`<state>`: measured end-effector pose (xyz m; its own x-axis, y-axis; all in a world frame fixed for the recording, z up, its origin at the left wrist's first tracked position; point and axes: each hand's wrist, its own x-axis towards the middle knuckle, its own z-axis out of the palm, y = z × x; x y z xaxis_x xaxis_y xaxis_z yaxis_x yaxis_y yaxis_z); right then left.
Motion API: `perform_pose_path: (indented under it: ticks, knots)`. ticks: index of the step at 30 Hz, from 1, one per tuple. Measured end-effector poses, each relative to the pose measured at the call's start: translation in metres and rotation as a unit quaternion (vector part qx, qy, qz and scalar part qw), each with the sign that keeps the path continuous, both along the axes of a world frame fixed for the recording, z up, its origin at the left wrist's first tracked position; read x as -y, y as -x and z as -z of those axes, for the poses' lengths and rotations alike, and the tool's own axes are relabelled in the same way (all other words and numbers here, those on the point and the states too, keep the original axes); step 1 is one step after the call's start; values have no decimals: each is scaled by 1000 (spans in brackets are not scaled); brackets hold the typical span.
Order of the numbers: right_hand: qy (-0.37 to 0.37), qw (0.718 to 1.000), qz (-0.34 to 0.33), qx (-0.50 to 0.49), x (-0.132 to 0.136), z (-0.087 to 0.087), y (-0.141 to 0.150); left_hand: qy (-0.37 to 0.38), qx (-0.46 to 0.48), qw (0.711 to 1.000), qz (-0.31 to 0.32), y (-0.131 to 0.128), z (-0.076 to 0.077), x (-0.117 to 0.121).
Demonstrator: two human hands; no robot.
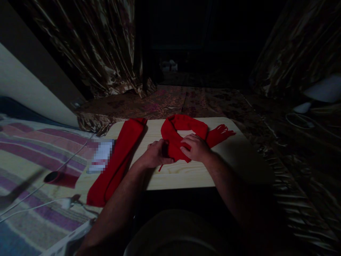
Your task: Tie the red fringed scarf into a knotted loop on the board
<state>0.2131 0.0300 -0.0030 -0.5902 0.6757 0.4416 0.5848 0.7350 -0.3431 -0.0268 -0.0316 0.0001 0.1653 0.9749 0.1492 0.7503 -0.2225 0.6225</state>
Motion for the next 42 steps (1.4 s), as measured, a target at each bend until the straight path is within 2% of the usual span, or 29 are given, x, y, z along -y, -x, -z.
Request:
perform_pose_path:
  ticks: [2,5,10,15,19,23,28,30,33,34,36,39,42]
  knots:
    - [3,1000,1,17,0,0,1,-17,-73,997,-1,-9,3,11]
    - [-4,1000,4,19,-1,0,2,-46,-89,995,-16,-23,11,21]
    - [-6,1000,7,0,-2,4,1,-72,-67,994,-45,-27,19,21]
    - [-29,999,-23,-33,4,-3,0,-48,4,999,-24,-20,17,21]
    - [-33,998,-59,7,13,-6,7,-46,32,998,-6,-19,16,23]
    - [-21,997,-62,49,15,0,13,-52,32,998,10,-18,18,22]
    - [-15,998,-51,46,11,4,13,-46,76,995,-46,-16,18,22]
    - [-12,998,-47,47,11,3,12,-92,71,991,-71,-16,16,22]
    - [-10,998,-45,44,12,2,12,-201,50,968,-139,-16,13,22]
    - [-11,998,-46,40,12,3,12,-217,46,964,-150,-16,13,21]
    - [-13,998,-49,32,12,3,12,-198,34,971,-126,-17,16,20]
    - [-15,998,-47,30,12,5,12,-132,-15,991,-25,-18,22,16]
    - [-14,998,-53,16,11,5,11,-109,-35,993,-3,-18,26,14]
